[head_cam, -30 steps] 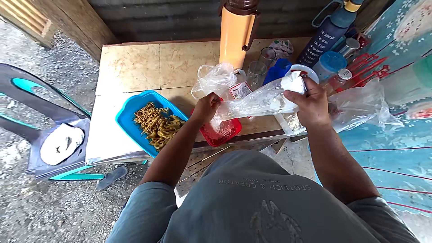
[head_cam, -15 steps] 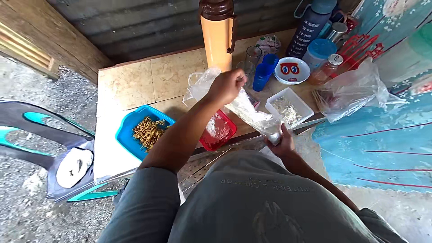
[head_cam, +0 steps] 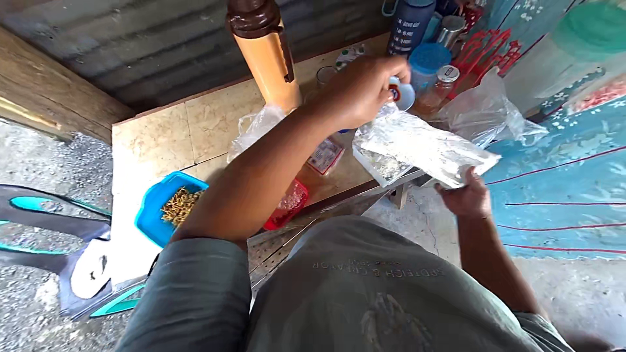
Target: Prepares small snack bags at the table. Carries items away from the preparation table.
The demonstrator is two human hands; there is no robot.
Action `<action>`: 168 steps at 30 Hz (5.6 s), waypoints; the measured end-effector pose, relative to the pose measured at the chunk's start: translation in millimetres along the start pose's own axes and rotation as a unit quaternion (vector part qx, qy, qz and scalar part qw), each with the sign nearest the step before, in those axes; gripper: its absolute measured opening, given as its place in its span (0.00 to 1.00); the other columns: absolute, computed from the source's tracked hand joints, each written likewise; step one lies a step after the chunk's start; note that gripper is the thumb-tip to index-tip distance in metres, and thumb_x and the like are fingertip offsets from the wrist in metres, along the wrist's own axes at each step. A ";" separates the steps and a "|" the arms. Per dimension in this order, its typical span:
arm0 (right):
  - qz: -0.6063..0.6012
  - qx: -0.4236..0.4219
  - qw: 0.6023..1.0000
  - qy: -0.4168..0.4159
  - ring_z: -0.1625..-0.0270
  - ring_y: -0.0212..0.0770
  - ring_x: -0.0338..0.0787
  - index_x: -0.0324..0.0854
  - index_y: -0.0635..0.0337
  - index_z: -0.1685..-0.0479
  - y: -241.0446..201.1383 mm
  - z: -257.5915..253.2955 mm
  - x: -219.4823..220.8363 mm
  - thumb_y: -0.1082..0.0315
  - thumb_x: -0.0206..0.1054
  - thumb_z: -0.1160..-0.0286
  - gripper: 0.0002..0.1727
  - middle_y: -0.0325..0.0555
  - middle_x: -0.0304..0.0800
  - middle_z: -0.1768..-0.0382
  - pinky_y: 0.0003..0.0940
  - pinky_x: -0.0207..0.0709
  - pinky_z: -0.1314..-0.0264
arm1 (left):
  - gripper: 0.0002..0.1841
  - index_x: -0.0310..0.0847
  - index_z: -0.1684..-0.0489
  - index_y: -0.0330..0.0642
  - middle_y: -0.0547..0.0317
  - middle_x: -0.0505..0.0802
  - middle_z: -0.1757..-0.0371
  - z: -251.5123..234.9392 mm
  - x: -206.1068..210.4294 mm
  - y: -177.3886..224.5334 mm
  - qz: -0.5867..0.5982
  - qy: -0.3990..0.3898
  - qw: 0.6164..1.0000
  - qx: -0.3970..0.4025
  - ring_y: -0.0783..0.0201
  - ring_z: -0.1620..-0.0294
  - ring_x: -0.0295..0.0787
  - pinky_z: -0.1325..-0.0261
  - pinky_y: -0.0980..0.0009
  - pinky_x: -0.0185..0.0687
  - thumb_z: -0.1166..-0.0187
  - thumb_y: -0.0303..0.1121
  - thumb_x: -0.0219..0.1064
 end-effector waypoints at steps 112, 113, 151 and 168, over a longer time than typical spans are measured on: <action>0.222 -0.193 0.941 -0.168 0.42 0.28 0.91 0.76 0.59 0.38 -34.1 -66.3 182.0 0.79 0.74 0.32 0.23 0.31 0.91 0.48 0.34 0.87 0.33 | 0.12 0.85 0.46 0.29 0.40 0.92 0.45 168.6 27.3 -135.8 0.104 0.203 0.923 -0.310 0.50 0.40 0.89 0.29 0.49 0.79 0.12 0.30 0.59; 0.251 -0.221 0.918 -0.215 0.42 0.26 0.91 0.78 0.60 0.39 -33.0 -61.3 211.4 0.78 0.75 0.33 0.22 0.30 0.92 0.47 0.32 0.86 0.32 | 0.13 0.84 0.45 0.29 0.40 0.92 0.44 193.1 31.9 -147.4 0.106 0.211 0.911 -0.337 0.48 0.38 0.88 0.28 0.46 0.77 0.11 0.30 0.58; 0.472 -0.398 0.659 -0.430 0.51 0.35 0.93 0.90 0.69 0.50 4.3 23.6 409.4 0.70 0.77 0.30 0.13 0.54 0.95 0.54 0.27 0.85 0.41 | 0.12 0.83 0.44 0.29 0.39 0.92 0.45 299.4 117.9 -224.6 0.222 0.268 0.832 -0.431 0.49 0.45 0.91 0.35 0.50 0.83 0.12 0.28 0.59; 0.467 -0.407 0.660 -0.426 0.53 0.33 0.92 0.90 0.70 0.52 1.7 28.9 396.5 0.70 0.76 0.29 0.12 0.55 0.94 0.56 0.26 0.84 0.44 | 0.12 0.83 0.44 0.29 0.39 0.92 0.46 292.4 109.6 -225.1 0.224 0.280 0.833 -0.421 0.50 0.45 0.91 0.35 0.51 0.82 0.13 0.28 0.60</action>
Point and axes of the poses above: each hand's wrist, its own z-axis away from the middle knuckle, its own x-axis out of the palm, y = z × x, the point moved 6 cm from there along -z, towards the middle knuckle
